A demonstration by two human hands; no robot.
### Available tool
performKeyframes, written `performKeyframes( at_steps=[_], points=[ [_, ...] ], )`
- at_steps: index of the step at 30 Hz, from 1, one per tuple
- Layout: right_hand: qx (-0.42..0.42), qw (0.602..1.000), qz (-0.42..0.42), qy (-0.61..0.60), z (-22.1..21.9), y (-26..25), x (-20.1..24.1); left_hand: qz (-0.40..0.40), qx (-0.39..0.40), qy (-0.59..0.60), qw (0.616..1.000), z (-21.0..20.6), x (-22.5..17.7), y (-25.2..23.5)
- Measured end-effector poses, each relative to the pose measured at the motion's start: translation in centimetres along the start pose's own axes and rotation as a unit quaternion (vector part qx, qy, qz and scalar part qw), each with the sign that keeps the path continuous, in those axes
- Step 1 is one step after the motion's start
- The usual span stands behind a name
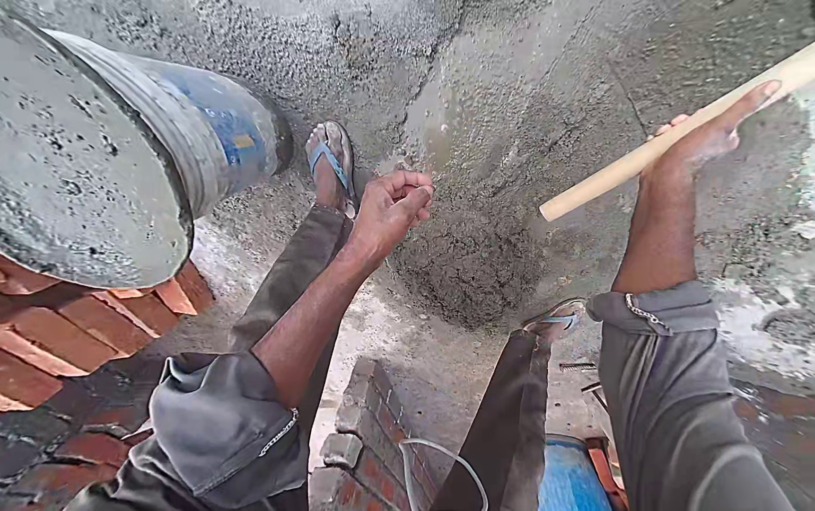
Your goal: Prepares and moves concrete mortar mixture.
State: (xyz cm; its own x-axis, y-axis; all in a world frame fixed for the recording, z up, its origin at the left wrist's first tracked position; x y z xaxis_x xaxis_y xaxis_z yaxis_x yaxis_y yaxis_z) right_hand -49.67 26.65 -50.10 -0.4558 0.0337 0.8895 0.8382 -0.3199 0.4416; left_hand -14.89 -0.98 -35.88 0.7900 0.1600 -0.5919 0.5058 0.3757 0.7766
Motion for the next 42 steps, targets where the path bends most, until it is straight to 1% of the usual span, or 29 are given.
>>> performKeyframes(
  at_steps=[1, 4, 6, 7, 8, 11, 13, 14, 16, 18, 20, 22, 23, 24, 26, 27, 30, 31, 34, 36, 38, 39, 40, 42],
  points=[
    [-0.012, 1.000, -0.020, 0.004, -0.1, 1.5, -0.5, -0.005, -0.002, 0.002, 1.000, 0.3, -0.5, -0.3],
    [-0.036, 0.997, -0.059, 0.043, 2.8, 9.2, -3.0, 0.000, 0.005, 0.019, 1.000, 0.2, -1.4, 0.0],
    [-0.029, 0.994, -0.085, 0.067, 4.1, 14.5, -4.8, 0.004, 0.007, 0.019, 1.000, -0.1, -2.7, -0.1],
    [-0.012, 0.989, -0.116, 0.087, 5.2, 17.7, -5.6, 0.007, 0.008, 0.018, 1.000, -0.2, -3.0, 0.2],
    [-0.013, 0.987, -0.131, 0.095, 6.1, 20.3, -7.0, 0.008, 0.009, 0.018, 1.000, -0.3, -3.0, 0.4],
    [-0.025, 0.983, -0.143, 0.109, 8.2, 26.7, -9.7, 0.019, 0.014, 0.022, 0.999, -0.6, -2.5, 0.4],
    [-0.018, 0.976, -0.180, 0.117, 9.5, 29.0, -10.2, 0.020, 0.012, 0.022, 0.999, -0.8, -2.0, 0.2],
    [-0.010, 0.972, -0.201, 0.118, 10.2, 29.7, -9.9, 0.023, 0.008, 0.020, 1.000, -0.7, -1.8, 0.2],
    [0.007, 0.965, -0.236, 0.117, 12.0, 31.3, -7.3, 0.027, 0.005, 0.019, 0.999, -0.7, -1.7, 0.6],
    [0.027, 0.962, -0.248, 0.107, 14.1, 33.5, -3.4, 0.021, 0.005, 0.024, 0.999, -0.6, -1.8, 0.6],
    [0.055, 0.958, -0.263, 0.102, 18.0, 37.6, 1.6, 0.028, 0.009, 0.036, 0.999, -0.6, -1.8, 1.5],
    [0.102, 0.954, -0.265, 0.093, 19.6, 39.3, 4.9, 0.026, -0.005, 0.045, 0.999, -0.1, -2.6, 0.2],
    [0.119, 0.952, -0.267, 0.095, 19.9, 39.4, 5.8, 0.031, -0.009, 0.047, 0.998, 0.1, -3.0, -0.1],
    [0.132, 0.952, -0.259, 0.096, 19.2, 38.6, 5.9, 0.032, -0.013, 0.047, 0.998, 0.2, -3.3, -0.6],
    [0.144, 0.960, -0.216, 0.102, 15.6, 35.2, 5.0, 0.033, -0.013, 0.052, 0.998, 0.6, -3.8, -0.7],
    [0.152, 0.966, -0.184, 0.098, 12.7, 32.5, 4.3, 0.032, -0.015, 0.053, 0.998, 0.7, -3.8, -0.8],
    [0.166, 0.982, -0.069, 0.057, 1.8, 22.7, 2.9, 0.029, -0.013, 0.054, 0.998, 1.3, -3.5, -0.7],
    [0.172, 0.983, -0.048, 0.051, -1.7, 19.4, 3.1, 0.030, -0.009, 0.053, 0.998, 1.4, -3.2, -0.4],
    [0.146, 0.989, 0.023, 0.004, -12.5, 9.2, 3.3, 0.030, -0.013, 0.061, 0.998, 2.2, -2.7, -0.4],
    [0.120, 0.992, 0.043, -0.009, -17.6, 4.9, 2.3, 0.025, -0.019, 0.072, 0.997, 2.9, -2.3, -0.3],
    [0.092, 0.994, 0.057, -0.004, -20.4, 3.7, 0.7, 0.023, -0.019, 0.080, 0.996, 3.5, -2.6, -0.3],
    [0.079, 0.995, 0.057, 0.000, -21.1, 4.2, 0.1, 0.025, -0.019, 0.085, 0.996, 3.8, -2.9, -0.4],
    [0.074, 0.996, 0.047, 0.006, -21.2, 5.7, -0.6, 0.031, -0.019, 0.087, 0.996, 4.0, -3.2, -0.4],
    [0.070, 0.997, 0.025, 0.021, -20.1, 9.5, -1.8, 0.041, -0.017, 0.096, 0.994, 4.0, -4.0, -0.3]
  ],
)
Point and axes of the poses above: each hand's wrist, its own y-axis away from the middle knuckle, its own z-axis out of the back of the hand, x = y × z, the point moved 1 cm from there along -y, towards the middle knuckle, and after that the axes turned 9 degrees about -y, right-handed, at the moved point
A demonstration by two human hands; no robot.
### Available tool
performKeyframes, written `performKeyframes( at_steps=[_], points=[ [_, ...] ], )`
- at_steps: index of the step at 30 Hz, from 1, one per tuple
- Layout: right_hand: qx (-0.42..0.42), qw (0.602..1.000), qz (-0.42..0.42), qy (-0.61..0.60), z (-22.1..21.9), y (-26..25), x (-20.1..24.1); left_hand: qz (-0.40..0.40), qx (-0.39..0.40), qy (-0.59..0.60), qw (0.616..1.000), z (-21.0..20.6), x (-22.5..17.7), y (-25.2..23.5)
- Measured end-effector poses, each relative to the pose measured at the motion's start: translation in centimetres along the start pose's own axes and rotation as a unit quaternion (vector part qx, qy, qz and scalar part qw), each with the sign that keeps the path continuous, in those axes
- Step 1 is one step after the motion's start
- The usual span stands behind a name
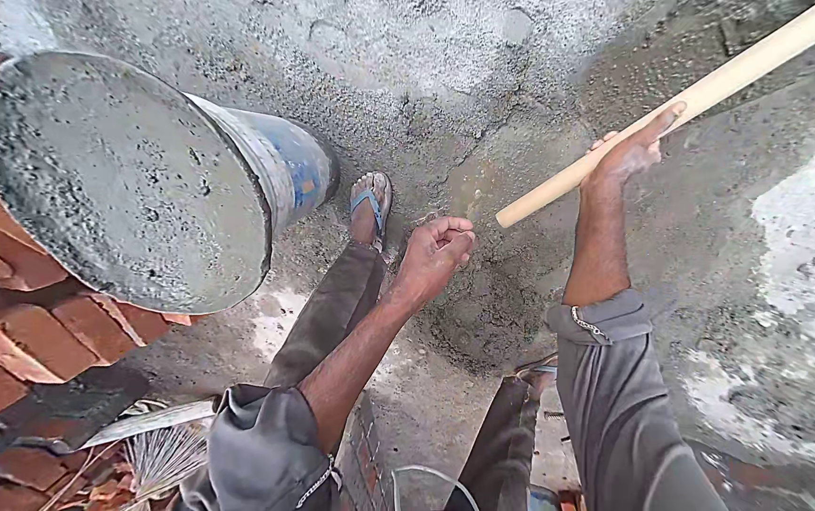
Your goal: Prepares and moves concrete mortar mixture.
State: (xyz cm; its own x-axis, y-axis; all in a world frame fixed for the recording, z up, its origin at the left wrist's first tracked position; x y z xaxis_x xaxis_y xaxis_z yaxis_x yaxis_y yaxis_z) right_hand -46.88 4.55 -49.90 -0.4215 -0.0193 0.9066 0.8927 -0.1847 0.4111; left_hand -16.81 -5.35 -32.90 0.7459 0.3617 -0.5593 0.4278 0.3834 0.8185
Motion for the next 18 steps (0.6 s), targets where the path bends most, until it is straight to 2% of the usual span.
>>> performKeyframes(
  at_steps=[3, 8, 11, 13, 16, 18],
  points=[
    [0.006, 1.000, 0.003, 0.001, -0.5, 5.8, -2.5, -0.016, -0.002, 0.009, 1.000, -0.2, -1.3, -0.8],
    [0.055, 0.998, -0.019, 0.024, -0.3, 16.2, -6.8, -0.013, -0.016, -0.023, 1.000, 0.0, -0.7, -0.8],
    [0.122, 0.987, 0.008, 0.106, 2.6, 18.9, -9.3, -0.022, -0.024, -0.041, 0.999, -0.5, 0.3, -0.5],
    [0.173, 0.964, 0.002, 0.202, 5.7, 19.9, -10.0, -0.029, -0.022, -0.050, 0.998, -0.8, 1.0, -0.4],
    [0.263, 0.904, -0.061, 0.333, 11.6, 22.4, -9.2, -0.032, -0.036, -0.046, 0.998, -0.6, 1.9, -0.5],
    [0.294, 0.866, -0.091, 0.394, 15.5, 24.0, -9.2, -0.035, -0.048, -0.048, 0.997, -0.3, 2.6, -0.1]
  ],
)
Point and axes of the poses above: each hand's wrist, its own y-axis away from the middle knuckle, its own z-axis out of the back of the hand, x = y × z, the point moved 1 cm from there along -y, towards the middle knuckle, and after that the axes turned 9 degrees about -y, right-handed, at the moved point
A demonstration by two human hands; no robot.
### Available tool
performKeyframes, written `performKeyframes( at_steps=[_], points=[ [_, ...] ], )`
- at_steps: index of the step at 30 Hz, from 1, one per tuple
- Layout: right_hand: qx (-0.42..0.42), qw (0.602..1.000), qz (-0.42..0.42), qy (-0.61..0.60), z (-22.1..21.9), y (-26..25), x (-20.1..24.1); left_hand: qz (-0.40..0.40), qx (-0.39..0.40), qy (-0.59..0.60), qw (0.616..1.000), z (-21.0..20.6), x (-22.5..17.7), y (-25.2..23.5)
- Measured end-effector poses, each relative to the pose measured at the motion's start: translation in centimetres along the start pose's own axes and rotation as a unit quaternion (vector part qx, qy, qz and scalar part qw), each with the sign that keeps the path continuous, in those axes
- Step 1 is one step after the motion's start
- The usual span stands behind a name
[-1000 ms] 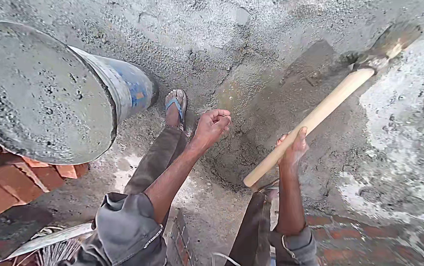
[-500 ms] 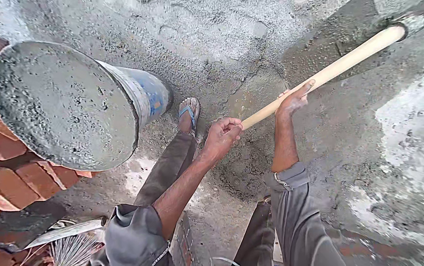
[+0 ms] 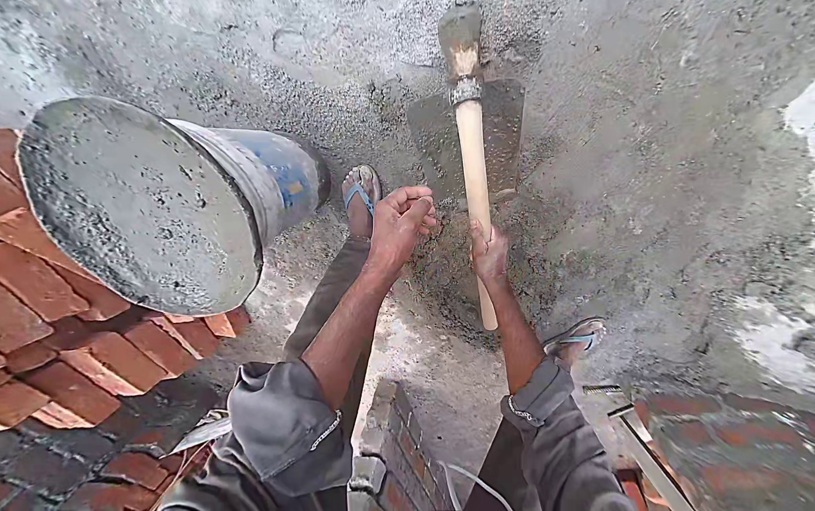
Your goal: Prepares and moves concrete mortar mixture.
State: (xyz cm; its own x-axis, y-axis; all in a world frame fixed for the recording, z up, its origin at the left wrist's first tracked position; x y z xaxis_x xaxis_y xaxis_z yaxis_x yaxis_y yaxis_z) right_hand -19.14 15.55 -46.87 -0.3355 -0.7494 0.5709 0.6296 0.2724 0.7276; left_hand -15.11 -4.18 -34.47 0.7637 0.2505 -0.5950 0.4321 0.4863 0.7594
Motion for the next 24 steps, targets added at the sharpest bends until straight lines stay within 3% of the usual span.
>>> performKeyframes(
  at_steps=[4, 7, 9, 13, 17, 24],
  points=[
    [0.042, 0.998, -0.027, 0.027, 1.4, 4.7, -3.2, -0.020, -0.031, 0.022, 0.999, 0.5, 0.2, -0.5],
    [0.016, 0.998, -0.054, -0.010, 2.8, 11.6, -2.9, -0.032, -0.084, 0.059, 0.994, 1.7, 0.6, -1.4],
    [-0.002, 0.997, -0.068, -0.022, 5.4, 17.6, -2.0, -0.016, -0.118, 0.079, 0.990, 2.6, 0.5, -1.3],
    [0.012, 0.995, -0.083, -0.051, 9.5, 23.2, 1.6, -0.007, -0.162, 0.110, 0.981, 5.3, -0.2, -1.9],
    [0.029, 0.996, -0.045, -0.067, 6.7, 18.5, 4.4, -0.005, -0.190, 0.103, 0.976, 7.0, -0.2, -2.1],
    [0.019, 0.993, 0.092, -0.072, -9.4, 1.7, 11.8, 0.023, -0.140, 0.053, 0.989, 8.9, 0.9, -2.2]
  ],
)
Point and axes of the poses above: each hand's wrist, its own y-axis away from the middle knuckle, its own z-axis out of the back of the hand, x = y × z, the point moved 1 cm from there along -y, towards the middle knuckle, and after that the axes turned 9 degrees about -y, right-handed, at the moved point
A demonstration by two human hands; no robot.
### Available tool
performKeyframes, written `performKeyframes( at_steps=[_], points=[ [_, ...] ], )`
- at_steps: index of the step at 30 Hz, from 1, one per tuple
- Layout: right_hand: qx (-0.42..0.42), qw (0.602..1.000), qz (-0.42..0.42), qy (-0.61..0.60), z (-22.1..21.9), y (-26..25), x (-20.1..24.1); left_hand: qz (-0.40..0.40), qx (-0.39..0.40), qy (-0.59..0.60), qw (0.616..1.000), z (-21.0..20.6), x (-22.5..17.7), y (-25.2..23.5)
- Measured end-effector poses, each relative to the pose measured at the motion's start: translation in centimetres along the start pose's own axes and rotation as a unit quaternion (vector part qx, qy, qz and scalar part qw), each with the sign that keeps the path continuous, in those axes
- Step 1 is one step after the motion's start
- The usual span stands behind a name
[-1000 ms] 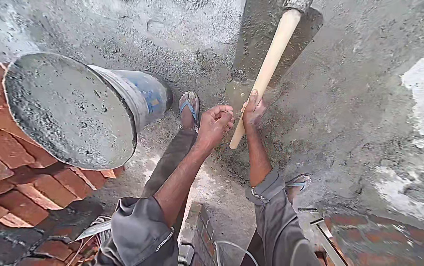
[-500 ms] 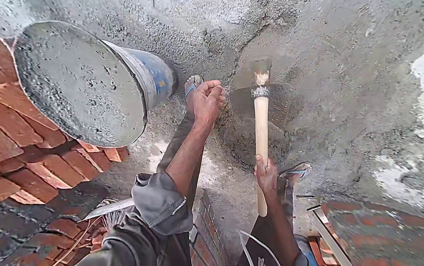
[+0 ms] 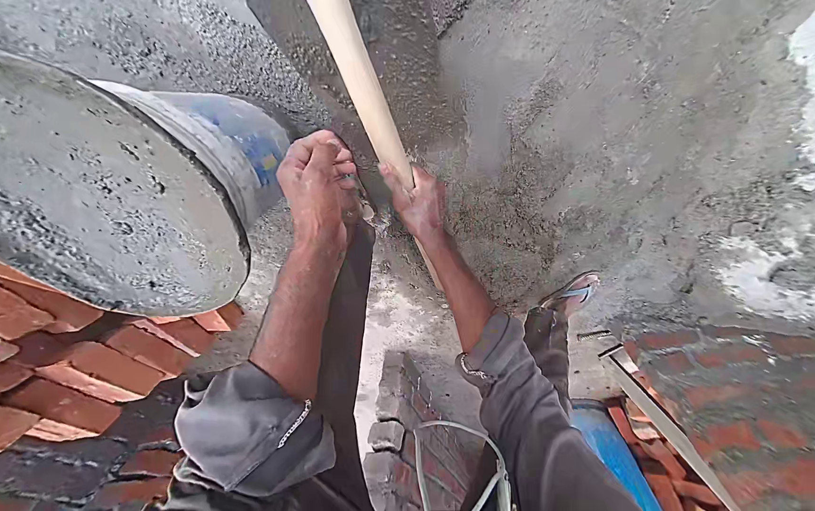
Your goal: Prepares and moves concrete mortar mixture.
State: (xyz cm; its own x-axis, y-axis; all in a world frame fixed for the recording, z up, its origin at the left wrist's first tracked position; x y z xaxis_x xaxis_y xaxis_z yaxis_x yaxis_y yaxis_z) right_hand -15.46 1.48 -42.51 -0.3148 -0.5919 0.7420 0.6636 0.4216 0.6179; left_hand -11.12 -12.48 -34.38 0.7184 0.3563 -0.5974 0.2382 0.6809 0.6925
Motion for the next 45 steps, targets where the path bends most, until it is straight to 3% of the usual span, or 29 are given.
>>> performKeyframes(
  at_steps=[2, 5, 10, 12, 15, 19, 22, 26, 31, 36, 39, 41, 44, 45],
  points=[
    [0.021, 0.999, -0.017, 0.030, -2.3, -2.4, -0.9, -0.006, -0.001, -0.019, 1.000, -0.3, 0.2, -0.1],
    [0.063, 0.991, -0.086, 0.077, -2.4, 0.5, -3.7, 0.025, 0.002, -0.043, 0.999, -0.8, 1.5, 0.7],
    [0.143, 0.959, -0.224, 0.094, 3.3, 9.8, -10.0, 0.098, 0.035, -0.092, 0.990, -3.2, 7.5, 5.3],
    [0.188, 0.949, -0.238, 0.081, 6.4, 12.5, -9.5, 0.149, 0.060, -0.102, 0.982, -3.8, 9.7, 9.1],
    [0.229, 0.952, -0.193, 0.072, 11.6, 16.4, -7.6, 0.202, 0.116, -0.001, 0.972, -5.5, 9.2, 13.8],
    [0.284, 0.944, -0.117, 0.121, 19.1, 25.6, -6.8, 0.279, 0.104, 0.212, 0.931, -6.3, 6.4, 24.0],
    [0.295, 0.943, -0.043, 0.149, 23.4, 30.3, -7.8, 0.313, 0.081, 0.233, 0.917, -6.8, 5.6, 31.0],
    [0.303, 0.941, 0.025, 0.150, 26.2, 32.0, -6.7, 0.288, 0.085, 0.219, 0.929, -6.5, 2.7, 35.8],
    [0.237, 0.970, 0.037, 0.030, 24.3, 32.4, -1.8, 0.172, 0.112, 0.117, 0.972, -5.1, -3.7, 35.5],
    [0.119, 0.981, -0.093, -0.120, 22.0, 30.0, 3.5, 0.059, 0.158, 0.005, 0.986, -7.8, -7.3, 31.0],
    [0.020, 0.951, -0.214, -0.221, 21.7, 27.2, 5.6, 0.027, 0.198, -0.072, 0.977, -7.0, -7.5, 30.0],
    [-0.063, 0.908, -0.282, -0.302, 21.4, 25.6, 5.3, 0.012, 0.213, -0.092, 0.973, -4.5, -7.5, 30.3],
    [-0.149, 0.833, -0.355, -0.398, 21.0, 24.7, 2.2, 0.015, 0.202, -0.089, 0.975, 0.3, -6.9, 29.9],
    [-0.143, 0.827, -0.378, -0.390, 21.1, 25.1, 0.6, 0.018, 0.189, -0.084, 0.978, 1.9, -6.5, 29.5]
  ],
)
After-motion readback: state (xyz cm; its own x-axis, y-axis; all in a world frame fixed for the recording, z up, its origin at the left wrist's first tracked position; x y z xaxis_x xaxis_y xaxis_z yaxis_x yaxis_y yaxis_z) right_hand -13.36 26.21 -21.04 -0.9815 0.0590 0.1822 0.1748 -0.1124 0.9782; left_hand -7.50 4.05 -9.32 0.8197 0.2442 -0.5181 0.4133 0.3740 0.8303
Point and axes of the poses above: each hand's wrist, its own y-axis away from the middle knuckle, its own z-axis out of the back of the hand, x = y × z, the point moved 1 cm from there along -y, towards the middle knuckle, and after that the axes turned 9 degrees about -y, right-handed, at the moved point
